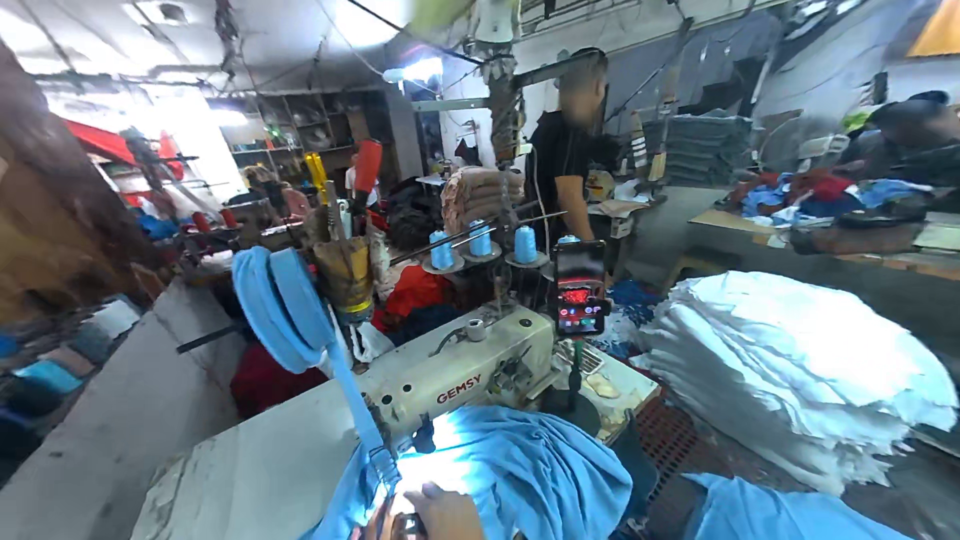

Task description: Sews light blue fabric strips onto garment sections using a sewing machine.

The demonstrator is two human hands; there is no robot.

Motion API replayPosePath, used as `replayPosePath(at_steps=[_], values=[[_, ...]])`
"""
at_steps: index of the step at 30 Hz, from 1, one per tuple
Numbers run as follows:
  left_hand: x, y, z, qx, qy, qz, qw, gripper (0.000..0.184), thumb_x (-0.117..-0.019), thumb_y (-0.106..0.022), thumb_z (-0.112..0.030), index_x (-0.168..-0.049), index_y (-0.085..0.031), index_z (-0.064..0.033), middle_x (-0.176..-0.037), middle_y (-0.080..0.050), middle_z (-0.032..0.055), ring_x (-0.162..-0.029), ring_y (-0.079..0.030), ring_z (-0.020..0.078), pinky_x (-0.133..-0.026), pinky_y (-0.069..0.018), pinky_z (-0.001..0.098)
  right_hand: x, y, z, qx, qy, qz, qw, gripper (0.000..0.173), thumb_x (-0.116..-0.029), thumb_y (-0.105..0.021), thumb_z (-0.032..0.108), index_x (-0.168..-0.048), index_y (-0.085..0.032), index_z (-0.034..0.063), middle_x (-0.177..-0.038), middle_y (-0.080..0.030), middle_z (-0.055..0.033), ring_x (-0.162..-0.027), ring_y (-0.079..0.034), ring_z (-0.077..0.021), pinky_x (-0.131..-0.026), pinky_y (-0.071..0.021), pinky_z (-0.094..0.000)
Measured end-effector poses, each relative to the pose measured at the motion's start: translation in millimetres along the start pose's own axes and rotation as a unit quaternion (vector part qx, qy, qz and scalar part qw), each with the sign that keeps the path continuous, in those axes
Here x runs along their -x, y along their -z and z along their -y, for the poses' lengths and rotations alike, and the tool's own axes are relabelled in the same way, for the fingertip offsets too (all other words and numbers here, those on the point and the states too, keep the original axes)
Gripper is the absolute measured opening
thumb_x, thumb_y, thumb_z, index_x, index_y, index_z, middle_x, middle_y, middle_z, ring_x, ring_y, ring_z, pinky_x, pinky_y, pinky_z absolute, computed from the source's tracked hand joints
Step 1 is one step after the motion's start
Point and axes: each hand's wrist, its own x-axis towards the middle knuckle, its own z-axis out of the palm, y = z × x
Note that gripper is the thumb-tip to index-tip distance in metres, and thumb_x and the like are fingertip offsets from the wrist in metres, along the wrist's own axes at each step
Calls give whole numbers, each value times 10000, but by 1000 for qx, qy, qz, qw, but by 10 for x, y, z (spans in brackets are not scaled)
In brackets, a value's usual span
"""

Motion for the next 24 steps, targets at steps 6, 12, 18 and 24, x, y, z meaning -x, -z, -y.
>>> replayPosePath(at_steps=[6,12,18,24], values=[[-28,4,10,6,3,0,1000,417,-1006,-506,-179,-1388,-640,-78,-1488,-581,82,-1436,-460,348,-1194,-220,638,-181,-475,-56,27,-9,-76,997,434,-931,-608,275,-1348,-670,168,-1171,-712,-182,-966,-720,-385,-734,-567,-610],[-117,-1,87,10,-3,1,1000,448,-972,-571,-208,-1408,-630,-123,-1464,-603,56,-1413,-482,340,-1183,-218,649,-244,-439,-120,41,25,-73,996,388,-947,-598,255,-1313,-683,159,-1120,-727,-174,-973,-717,-384,-756,-556,-613],[-164,49,234,28,-44,17,998,347,-915,-668,-190,-1254,-736,-151,-1442,-615,86,-1434,-447,375,-1151,-217,704,-223,-453,-203,62,77,-80,992,340,-955,-595,195,-1269,-702,123,-1092,-729,-169,-991,-717,-372,-731,-565,-599],[-264,43,337,17,-59,-5,998,341,-854,-736,-273,-1182,-769,-183,-1407,-629,111,-1414,-458,392,-1106,-277,717,-477,-412,-326,72,109,-39,991,389,-916,-642,174,-1301,-690,153,-1143,-730,-173,-1050,-701,-398,-786,-534,-649]])
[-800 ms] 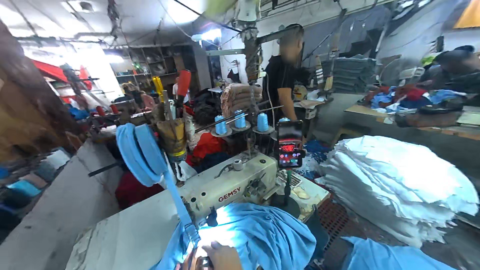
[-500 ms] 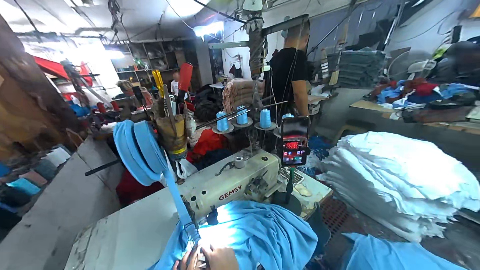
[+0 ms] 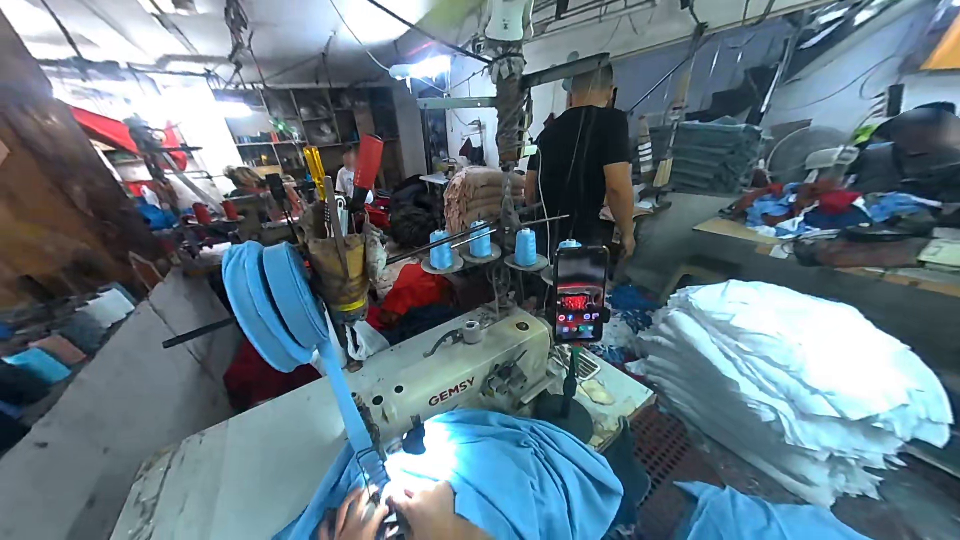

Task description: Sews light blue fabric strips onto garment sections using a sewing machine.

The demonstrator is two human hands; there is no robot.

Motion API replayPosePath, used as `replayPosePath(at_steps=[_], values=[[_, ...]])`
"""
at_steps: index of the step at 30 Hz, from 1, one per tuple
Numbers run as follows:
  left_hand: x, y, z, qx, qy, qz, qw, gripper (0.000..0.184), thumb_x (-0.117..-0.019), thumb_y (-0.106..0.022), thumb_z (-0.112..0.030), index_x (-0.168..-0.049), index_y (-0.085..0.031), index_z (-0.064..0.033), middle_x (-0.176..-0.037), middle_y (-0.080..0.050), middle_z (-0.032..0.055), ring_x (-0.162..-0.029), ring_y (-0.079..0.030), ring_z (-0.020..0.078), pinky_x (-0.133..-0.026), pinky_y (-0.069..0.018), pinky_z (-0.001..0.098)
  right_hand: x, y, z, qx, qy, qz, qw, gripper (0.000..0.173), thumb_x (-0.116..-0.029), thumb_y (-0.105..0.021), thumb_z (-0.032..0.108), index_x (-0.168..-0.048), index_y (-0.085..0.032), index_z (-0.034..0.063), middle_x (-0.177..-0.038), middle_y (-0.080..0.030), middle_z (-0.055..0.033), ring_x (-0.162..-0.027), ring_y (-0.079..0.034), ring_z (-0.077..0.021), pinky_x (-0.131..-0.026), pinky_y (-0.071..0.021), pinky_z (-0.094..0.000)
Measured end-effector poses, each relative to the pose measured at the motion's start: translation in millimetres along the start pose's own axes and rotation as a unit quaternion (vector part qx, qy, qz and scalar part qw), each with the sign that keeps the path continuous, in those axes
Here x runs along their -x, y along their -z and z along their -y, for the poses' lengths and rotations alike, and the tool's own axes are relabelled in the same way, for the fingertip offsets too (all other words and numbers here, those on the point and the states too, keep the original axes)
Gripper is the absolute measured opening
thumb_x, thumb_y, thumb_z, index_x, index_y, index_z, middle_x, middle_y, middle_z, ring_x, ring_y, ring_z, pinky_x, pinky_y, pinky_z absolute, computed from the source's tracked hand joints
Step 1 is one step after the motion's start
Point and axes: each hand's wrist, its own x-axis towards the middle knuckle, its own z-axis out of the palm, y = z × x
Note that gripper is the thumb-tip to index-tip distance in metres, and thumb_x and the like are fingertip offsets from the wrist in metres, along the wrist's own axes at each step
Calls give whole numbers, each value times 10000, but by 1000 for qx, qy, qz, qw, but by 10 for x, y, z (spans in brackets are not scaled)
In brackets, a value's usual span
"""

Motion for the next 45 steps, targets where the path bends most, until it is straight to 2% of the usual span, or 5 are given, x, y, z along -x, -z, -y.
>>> replayPosePath(at_steps=[6,9,14,22,45], values=[[-187,-5,-433,-62,156,-50,985,266,-834,-768,-256,-1089,-811,-193,-1321,-655,157,-1275,-554,410,-1028,-383,660,-196,-74,-207,-9,34,-62,997,343,-927,-643,224,-1259,-726,204,-1170,-730,-153,-1077,-694,-400,-801,-539,-660],[-227,24,-529,-32,235,-17,971,333,-913,-686,-277,-1224,-752,-176,-1383,-617,167,-1309,-535,407,-1045,-368,666,-173,-13,-209,6,35,-42,998,445,-893,-680,281,-1333,-680,214,-1244,-707,-141,-1126,-679,-387,-833,-542,-652],[-115,-91,-212,-5,191,-45,980,390,-1062,-472,-381,-1241,-725,-145,-1311,-682,88,-1257,-604,319,-1069,-397,593,12,-56,-183,42,58,-77,994,412,-871,-670,172,-1263,-739,279,-1127,-761,-77,-974,-739,-318,-741,-584,-585],[-106,-177,-133,-45,133,-51,989,328,-1031,-476,-331,-1212,-744,-282,-1219,-697,67,-1166,-625,306,-998,-424,570,21,-122,-153,92,49,-129,986,445,-858,-641,185,-1280,-736,290,-1007,-769,-44,-835,-747,-276,-605,-577,-521],[-389,-70,574,25,-57,-25,998,252,-1013,-556,-274,-1109,-773,-190,-1173,-712,82,-1170,-632,332,-987,-462,598,-103,-105,302,111,-39,-51,992,327,-968,-564,131,-1261,-688,54,-1168,-724,-148,-1107,-699,-325,-860,-589,-518]])
